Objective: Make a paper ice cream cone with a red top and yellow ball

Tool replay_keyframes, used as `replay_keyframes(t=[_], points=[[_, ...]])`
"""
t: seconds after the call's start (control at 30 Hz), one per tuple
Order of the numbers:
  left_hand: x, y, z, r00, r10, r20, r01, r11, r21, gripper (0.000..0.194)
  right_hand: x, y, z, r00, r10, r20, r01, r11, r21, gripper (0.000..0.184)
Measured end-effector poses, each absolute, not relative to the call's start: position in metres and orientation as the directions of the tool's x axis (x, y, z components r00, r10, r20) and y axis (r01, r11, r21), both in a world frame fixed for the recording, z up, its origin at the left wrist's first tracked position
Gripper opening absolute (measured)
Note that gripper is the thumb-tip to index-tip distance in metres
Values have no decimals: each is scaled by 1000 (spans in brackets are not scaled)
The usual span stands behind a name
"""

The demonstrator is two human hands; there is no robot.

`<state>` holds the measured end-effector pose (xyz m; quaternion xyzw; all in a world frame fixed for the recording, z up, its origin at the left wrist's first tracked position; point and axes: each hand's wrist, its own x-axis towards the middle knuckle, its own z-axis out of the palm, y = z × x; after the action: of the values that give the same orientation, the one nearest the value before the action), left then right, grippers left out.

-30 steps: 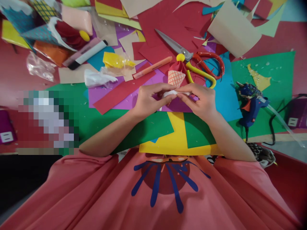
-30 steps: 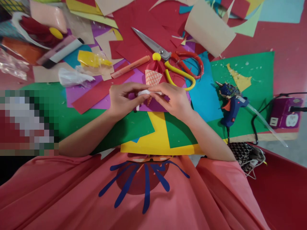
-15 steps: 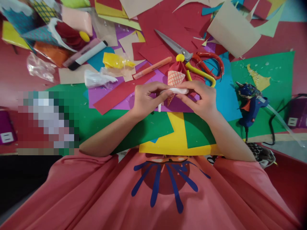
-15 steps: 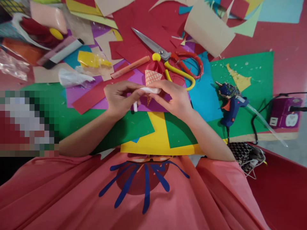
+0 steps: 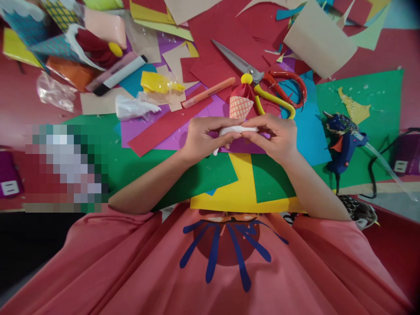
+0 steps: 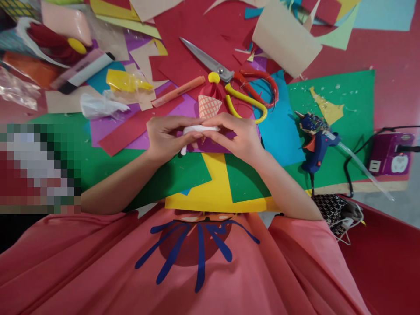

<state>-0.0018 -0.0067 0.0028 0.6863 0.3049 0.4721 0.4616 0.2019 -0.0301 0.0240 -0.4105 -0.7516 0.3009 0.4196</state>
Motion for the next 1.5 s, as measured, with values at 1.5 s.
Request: replay_keyframes(t=[1.5], points=[[-1,-7,1,250,897,363,20,-380,925,22,201,-29,28,-191,940,281,383,335,-861,27]])
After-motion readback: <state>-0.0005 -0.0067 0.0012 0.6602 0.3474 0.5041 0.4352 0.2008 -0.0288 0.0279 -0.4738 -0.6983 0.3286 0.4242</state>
